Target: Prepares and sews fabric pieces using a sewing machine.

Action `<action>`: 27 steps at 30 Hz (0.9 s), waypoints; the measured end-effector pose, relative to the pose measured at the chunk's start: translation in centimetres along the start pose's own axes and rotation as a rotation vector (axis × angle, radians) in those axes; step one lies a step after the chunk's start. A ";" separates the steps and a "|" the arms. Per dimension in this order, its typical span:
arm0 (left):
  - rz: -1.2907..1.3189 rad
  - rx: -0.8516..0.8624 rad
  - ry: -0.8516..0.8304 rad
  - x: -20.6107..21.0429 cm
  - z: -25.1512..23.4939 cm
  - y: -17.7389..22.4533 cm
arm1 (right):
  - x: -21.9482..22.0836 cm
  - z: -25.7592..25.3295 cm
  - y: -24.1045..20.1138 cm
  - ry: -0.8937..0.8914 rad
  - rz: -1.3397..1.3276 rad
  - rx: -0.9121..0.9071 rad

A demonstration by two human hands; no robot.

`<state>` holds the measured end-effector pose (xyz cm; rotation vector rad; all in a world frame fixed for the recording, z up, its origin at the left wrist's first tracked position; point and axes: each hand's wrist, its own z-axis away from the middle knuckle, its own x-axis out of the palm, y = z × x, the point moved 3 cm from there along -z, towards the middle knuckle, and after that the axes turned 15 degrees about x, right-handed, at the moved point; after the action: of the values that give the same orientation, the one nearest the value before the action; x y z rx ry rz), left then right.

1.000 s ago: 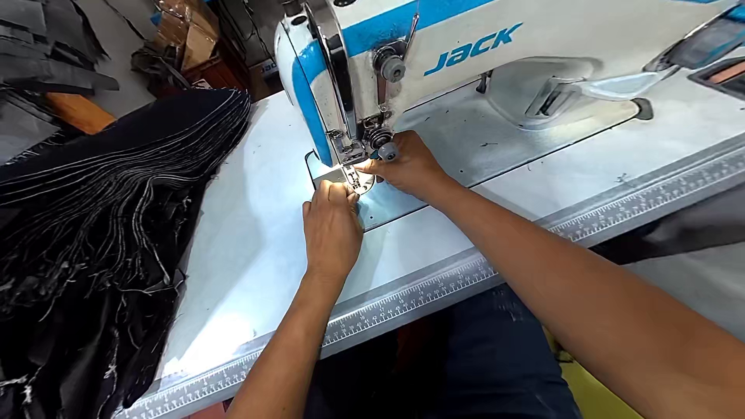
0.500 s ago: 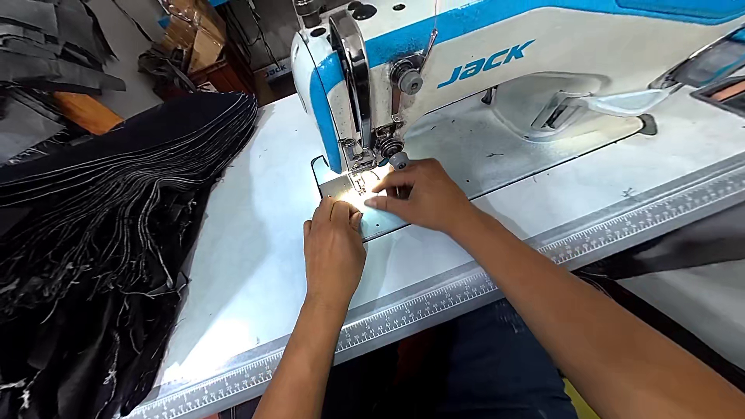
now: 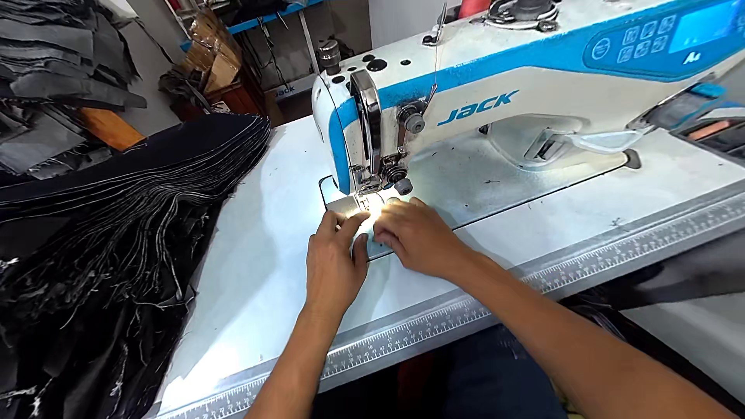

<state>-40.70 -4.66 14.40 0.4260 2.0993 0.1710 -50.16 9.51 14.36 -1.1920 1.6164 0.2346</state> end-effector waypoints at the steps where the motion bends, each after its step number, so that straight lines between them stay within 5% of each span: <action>1: -0.039 0.060 -0.077 -0.1 -0.3 -0.4 | 0.0 0.3 -0.1 -0.024 -0.022 -0.041; 7: -0.056 0.272 -0.173 -0.3 0.1 -1.7 | -1.6 1.2 0.4 -0.489 -0.456 -0.088; 12: -0.117 0.141 -0.077 -1.2 0.0 -3.5 | -0.9 0.9 2.3 0.056 -0.394 0.322; 14: -0.138 0.006 -0.020 -1.6 -0.3 -5.2 | -0.8 0.9 2.6 0.130 -0.355 0.392; 20: 0.053 -0.153 -0.007 -1.5 -2.0 -5.5 | -0.8 0.9 2.7 0.103 -0.364 0.475; 25: 0.011 -0.232 -0.338 -1.7 -4.5 -4.2 | -1.1 0.7 2.4 0.017 -0.376 0.490; 27: -0.142 -0.150 -0.344 -1.2 -5.5 -4.4 | -1.2 0.5 2.4 -0.005 -0.362 0.491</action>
<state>-45.79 -8.94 17.07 0.1978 1.7569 0.1585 -51.80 11.72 14.16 -1.0655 1.3184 -0.3713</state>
